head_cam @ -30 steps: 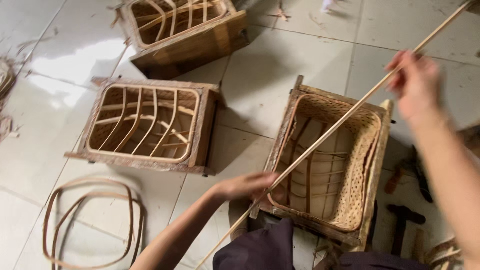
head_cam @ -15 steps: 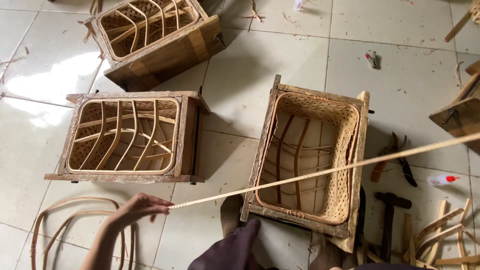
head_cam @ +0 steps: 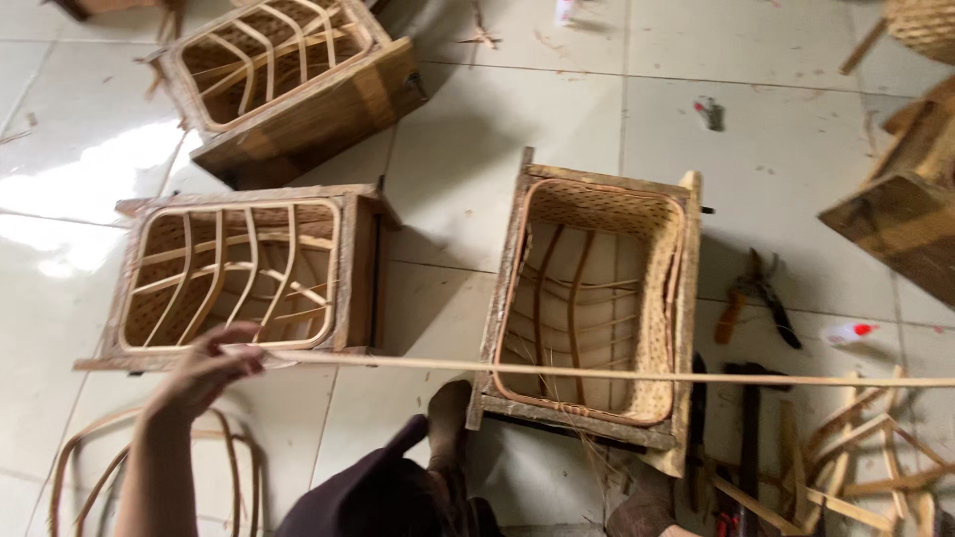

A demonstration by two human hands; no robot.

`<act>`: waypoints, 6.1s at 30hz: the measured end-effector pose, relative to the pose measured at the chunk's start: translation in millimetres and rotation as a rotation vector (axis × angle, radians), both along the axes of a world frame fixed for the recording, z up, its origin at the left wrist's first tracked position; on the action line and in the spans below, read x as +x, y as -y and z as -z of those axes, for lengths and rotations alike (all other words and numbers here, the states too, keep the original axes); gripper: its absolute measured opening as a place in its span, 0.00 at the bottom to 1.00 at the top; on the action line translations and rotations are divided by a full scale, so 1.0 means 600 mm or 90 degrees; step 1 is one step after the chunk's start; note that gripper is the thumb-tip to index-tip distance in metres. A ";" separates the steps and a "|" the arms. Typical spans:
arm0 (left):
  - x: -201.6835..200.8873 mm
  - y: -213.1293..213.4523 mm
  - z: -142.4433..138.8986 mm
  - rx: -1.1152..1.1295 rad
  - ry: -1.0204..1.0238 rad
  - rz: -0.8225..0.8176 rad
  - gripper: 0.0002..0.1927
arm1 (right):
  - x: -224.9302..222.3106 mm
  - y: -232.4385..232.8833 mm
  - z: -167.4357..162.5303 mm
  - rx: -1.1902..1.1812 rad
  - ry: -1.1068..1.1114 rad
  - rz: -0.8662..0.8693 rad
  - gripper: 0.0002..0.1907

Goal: The person assembles a rectangular woven basket by inserting thin wooden strips into a wooden frame. They use a hammer to tap the strips into place, then use pliers to trim and adjust the edges. The person continues to add and secure strips around the basket's rim.

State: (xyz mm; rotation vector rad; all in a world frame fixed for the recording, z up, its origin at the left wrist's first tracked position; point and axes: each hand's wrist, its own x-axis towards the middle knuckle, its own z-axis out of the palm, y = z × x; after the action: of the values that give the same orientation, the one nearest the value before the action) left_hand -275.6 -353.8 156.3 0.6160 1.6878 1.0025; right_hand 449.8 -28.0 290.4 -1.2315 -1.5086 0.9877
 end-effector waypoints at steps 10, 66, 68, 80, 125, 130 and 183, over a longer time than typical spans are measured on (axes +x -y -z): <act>0.112 -0.298 -0.232 0.372 -0.142 -0.144 0.16 | 0.075 0.106 0.009 0.026 0.075 0.021 0.37; 0.514 -0.196 0.054 -0.039 0.116 0.246 0.43 | -0.062 0.232 0.244 -0.433 0.346 -0.104 0.36; 0.495 -0.229 0.035 0.105 -0.032 0.309 0.45 | -0.067 0.235 0.219 -0.442 0.404 -0.120 0.23; 0.566 -0.585 0.067 0.097 -0.144 0.351 0.41 | -0.209 -0.041 0.229 -0.081 0.476 -0.103 0.34; 0.579 -0.582 0.140 -0.084 -0.311 0.431 0.43 | -0.236 -0.051 0.275 -0.103 0.597 -0.179 0.35; 0.579 -0.581 0.137 -0.083 -0.265 0.399 0.43 | -0.234 -0.055 0.284 -0.105 0.602 -0.181 0.34; 0.612 -0.622 0.132 0.352 -0.710 0.549 0.11 | -0.199 -0.034 0.356 0.234 0.577 -0.062 0.41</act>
State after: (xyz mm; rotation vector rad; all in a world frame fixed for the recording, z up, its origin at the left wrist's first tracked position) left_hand 91.4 19.3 77.1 2.3444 1.6572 0.4326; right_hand 330.3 -7.7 76.5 -1.4075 -2.3233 0.1381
